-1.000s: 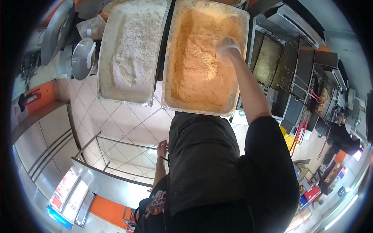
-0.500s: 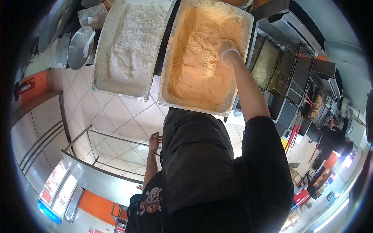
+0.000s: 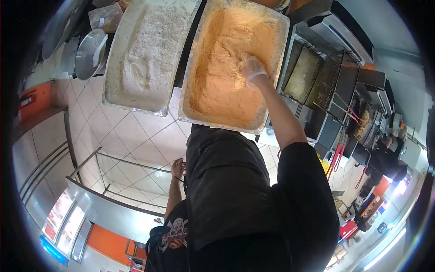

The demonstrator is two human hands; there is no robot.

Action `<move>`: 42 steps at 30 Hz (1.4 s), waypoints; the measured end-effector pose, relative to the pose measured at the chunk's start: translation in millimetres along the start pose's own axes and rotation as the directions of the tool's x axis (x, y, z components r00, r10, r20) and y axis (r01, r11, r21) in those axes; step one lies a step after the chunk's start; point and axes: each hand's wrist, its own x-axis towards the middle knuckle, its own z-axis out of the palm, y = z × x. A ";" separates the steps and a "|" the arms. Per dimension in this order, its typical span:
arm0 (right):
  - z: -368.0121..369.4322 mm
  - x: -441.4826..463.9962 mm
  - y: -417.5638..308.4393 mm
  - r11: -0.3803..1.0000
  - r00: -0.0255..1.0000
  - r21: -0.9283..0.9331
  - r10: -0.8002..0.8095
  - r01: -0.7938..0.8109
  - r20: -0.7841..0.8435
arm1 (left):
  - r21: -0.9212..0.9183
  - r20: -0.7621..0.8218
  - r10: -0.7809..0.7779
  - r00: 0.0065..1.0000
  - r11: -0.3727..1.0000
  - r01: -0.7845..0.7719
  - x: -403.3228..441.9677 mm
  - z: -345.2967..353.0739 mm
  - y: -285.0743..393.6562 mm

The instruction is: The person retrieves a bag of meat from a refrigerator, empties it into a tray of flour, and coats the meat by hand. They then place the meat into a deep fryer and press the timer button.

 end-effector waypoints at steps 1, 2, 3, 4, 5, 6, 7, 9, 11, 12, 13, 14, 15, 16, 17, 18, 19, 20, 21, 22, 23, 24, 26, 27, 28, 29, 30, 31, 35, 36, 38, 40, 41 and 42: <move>-1.4 -0.4 -6.9 0.932 0.980 0.344 0.162 -0.115 -0.113 | 0.014 -0.008 0.011 1.000 1.000 -0.011 1.7 2.3 -1.0; -2.1 -2.5 -12.2 0.738 0.924 0.656 0.345 -0.161 -0.161 | 0.011 -0.010 0.012 1.000 1.000 -0.012 4.2 4.3 -1.7; -7.4 -7.6 -13.7 0.739 0.926 0.655 0.340 -0.156 -0.163 | -0.001 -0.020 0.030 0.999 1.000 -0.030 6.3 5.9 -2.5; -18.7 -14.8 -14.6 0.738 0.936 0.651 0.330 -0.176 -0.121 | -0.013 -0.032 0.044 0.999 0.999 -0.045 5.3 6.9 -3.1; -24.6 -18.3 -15.7 0.738 0.944 0.645 0.321 -0.196 -0.081 | -0.017 -0.029 0.076 0.997 0.997 -0.077 4.2 8.9 -3.9; -18.2 -17.7 -16.7 0.741 0.946 0.644 0.313 -0.188 -0.083 | -0.023 -0.035 0.074 0.997 0.997 -0.075 1.6 10.4 -4.2; -8.9 -18.0 -16.3 0.835 0.958 0.531 0.254 -0.147 -0.134 | -0.043 -0.024 0.084 0.996 0.995 -0.085 -1.5 11.8 -5.2; -0.7 -18.8 -8.7 0.911 0.966 0.399 0.186 -0.101 -0.181 | -0.061 -0.031 0.065 0.997 0.996 -0.067 -2.9 15.5 -8.9; -0.3 -21.6 -2.4 0.944 0.965 0.324 0.137 -0.059 -0.224 | -0.032 -0.024 0.074 0.997 0.997 -0.075 -5.4 15.5 -15.1; -5.5 -21.6 -2.0 0.946 0.965 0.321 0.134 -0.057 -0.224 | 0.004 -0.015 0.084 0.996 0.996 -0.084 -6.7 15.8 -17.3; -12.6 -20.0 -1.9 0.968 0.986 0.242 0.103 -0.069 -0.128 | -0.001 -0.016 0.084 0.996 0.996 -0.084 -7.5 17.0 -20.0; -16.0 -18.6 -2.5 0.984 0.997 0.162 0.077 -0.072 -0.026 | 0.003 -0.034 0.056 0.998 0.998 -0.055 -9.4 17.8 -23.6; -8.5 -12.3 1.1 0.985 0.997 0.159 0.072 -0.067 -0.026 | 0.006 -0.052 0.027 0.998 1.000 -0.027 -10.6 18.7 -26.2; 1.6 -2.5 6.9 0.954 0.989 0.283 0.126 -0.099 -0.079 | -0.002 -0.055 0.026 0.998 1.000 -0.026 -10.9 19.4 -26.7; 13.0 5.6 10.0 0.907 0.975 0.404 0.183 -0.120 -0.123 | -0.036 -0.053 0.003 0.999 0.999 -0.005 -11.3 18.6 -27.0; 3.5 4.6 9.9 0.909 0.977 0.401 0.175 -0.113 -0.122 | -0.069 -0.050 -0.022 0.999 0.997 0.019 -12.4 17.5 -27.5; -17.4 0.7 10.2 0.851 0.974 0.509 0.204 -0.128 -0.096 | -0.041 -0.071 -0.038 0.997 0.999 0.036 -14.2 17.3 -25.4; -29.4 -1.3 9.0 0.781 0.971 0.607 0.231 -0.144 -0.067 | -0.048 -0.072 -0.044 0.996 0.998 0.040 -11.3 15.6 -29.7; -30.2 0.0 7.2 0.786 0.972 0.603 0.225 -0.141 -0.067 | -0.058 -0.067 -0.015 0.998 0.998 0.012 -8.1 14.7 -31.3; -31.0 1.3 6.2 0.832 0.980 0.538 0.193 -0.135 -0.052 | -0.069 -0.060 0.013 0.998 0.997 -0.017 -5.1 14.8 -33.2; -31.9 1.9 5.3 0.873 0.986 0.470 0.162 -0.127 -0.034 | -0.046 -0.057 0.029 0.998 0.998 -0.032 -2.2 14.7 -35.5; -34.7 0.9 3.5 0.878 0.987 0.462 0.155 -0.122 -0.034 | -0.056 -0.056 0.025 0.998 0.998 -0.028 0.7 17.1 -37.4; -40.3 -3.0 -0.8 0.904 0.990 0.415 0.058 -0.106 0.127 | -0.050 -0.047 0.081 0.996 0.995 -0.084 5.9 20.5 -42.4; -52.3 -14.4 -3.1 0.909 0.991 0.405 0.048 -0.096 0.125 | -0.051 -0.033 0.101 0.994 0.993 -0.103 9.4 22.1 -45.7; -69.4 -34.5 -6.6 0.931 0.999 0.364 -0.004 -0.014 0.050 | -0.066 -0.037 0.100 0.994 0.993 -0.102 8.6 27.0 -42.7; -67.3 -44.0 -11.4 0.941 0.999 0.337 -0.037 0.031 0.013 | -0.062 -0.036 0.110 0.993 0.992 -0.112 7.1 30.9 -40.1; -65.1 -53.4 -16.2 0.949 0.997 0.307 -0.070 0.074 -0.024 | -0.057 -0.034 0.121 0.992 0.991 -0.123 4.9 34.7 -39.4; -49.8 -58.1 -26.4 0.958 0.962 0.277 0.001 0.078 -0.275 | -0.096 -0.015 0.144 0.989 0.985 -0.145 8.8 37.3 -46.3; -53.7 -70.3 -51.1 0.932 0.959 0.361 0.060 0.046 -0.278 | -0.080 -0.020 0.166 0.986 0.983 -0.167 15.1 48.2 -62.3; -53.6 -68.3 -58.1 0.920 0.979 0.392 0.055 0.027 -0.196 | -0.090 -0.032 0.141 0.989 0.986 -0.144 15.6 50.5 -65.2; -20.9 -44.7 -66.8 0.734 0.957 0.671 0.258 -0.104 -0.134 | -0.111 -0.048 0.119 0.992 0.986 -0.123 14.9 54.1 -71.6; -23.6 -46.1 -72.0 0.745 0.950 0.658 0.275 -0.113 -0.149 | -0.250 -0.054 0.078 0.995 0.964 -0.089 6.3 56.7 -74.3; -24.5 -49.3 -73.1 0.748 0.940 0.651 0.302 -0.131 -0.157 | -0.245 -0.073 0.110 0.991 0.961 -0.125 -0.4 58.4 -77.8; -33.5 -56.2 -70.7 0.751 0.941 0.648 0.298 -0.126 -0.162 | -0.251 -0.076 0.112 0.991 0.959 -0.128 -3.4 60.7 -83.5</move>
